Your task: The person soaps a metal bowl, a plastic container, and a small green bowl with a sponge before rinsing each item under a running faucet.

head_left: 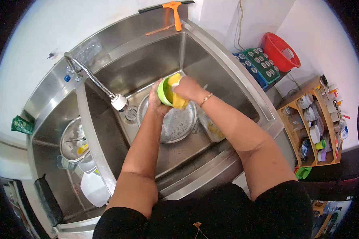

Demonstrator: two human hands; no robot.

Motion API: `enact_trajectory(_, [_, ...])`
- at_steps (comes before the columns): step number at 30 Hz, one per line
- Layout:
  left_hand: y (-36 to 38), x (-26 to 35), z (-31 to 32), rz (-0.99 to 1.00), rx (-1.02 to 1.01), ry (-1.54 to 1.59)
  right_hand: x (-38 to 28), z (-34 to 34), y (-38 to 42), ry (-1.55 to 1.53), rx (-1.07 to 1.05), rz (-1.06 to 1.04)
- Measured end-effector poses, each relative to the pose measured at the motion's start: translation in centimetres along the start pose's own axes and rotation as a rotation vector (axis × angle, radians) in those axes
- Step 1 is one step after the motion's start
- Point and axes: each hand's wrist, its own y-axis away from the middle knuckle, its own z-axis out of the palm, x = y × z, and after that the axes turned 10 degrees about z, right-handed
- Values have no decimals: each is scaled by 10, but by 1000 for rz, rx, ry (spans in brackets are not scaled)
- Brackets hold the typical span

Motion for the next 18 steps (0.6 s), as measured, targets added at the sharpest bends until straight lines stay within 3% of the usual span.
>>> enact_trajectory(1, [0,0,0,-57,37,-9,-2,-3,2,-39,94,-21])
enact_trajectory(4, [0,3,-8,-101,38,-12,-25,4,13,-281,14,-9])
enact_trajectory(5, [-3,3,-21,-49,5,43,-31,7,23,-91,36,-32])
enact_trajectory(6, [-6,3,-31,2,-29,97,-33,13,31,-95,39,-30])
enact_trajectory(8, [-7,6,-31,28,-34,50,-35,26,38,-263,280,-159])
enact_trajectory(9, [-6,7,-25,24,-68,65,-34,29,33,-125,420,-355])
enact_trajectory(11, [-2,6,-15,17,-97,84,-25,34,24,-12,426,-367])
enact_trajectory(13, [7,7,5,-25,154,-158,-13,39,20,130,427,-378])
enact_trajectory(14, [7,4,4,-22,155,-160,-9,42,16,128,427,-380])
enact_trajectory(16, [4,-5,-6,-27,83,-340,-7,40,12,230,330,-145])
enact_trajectory(17, [-4,-9,-18,10,8,-458,-1,32,17,283,178,-151])
enact_trajectory(18, [-5,-13,-23,11,10,-458,6,28,14,283,176,-153])
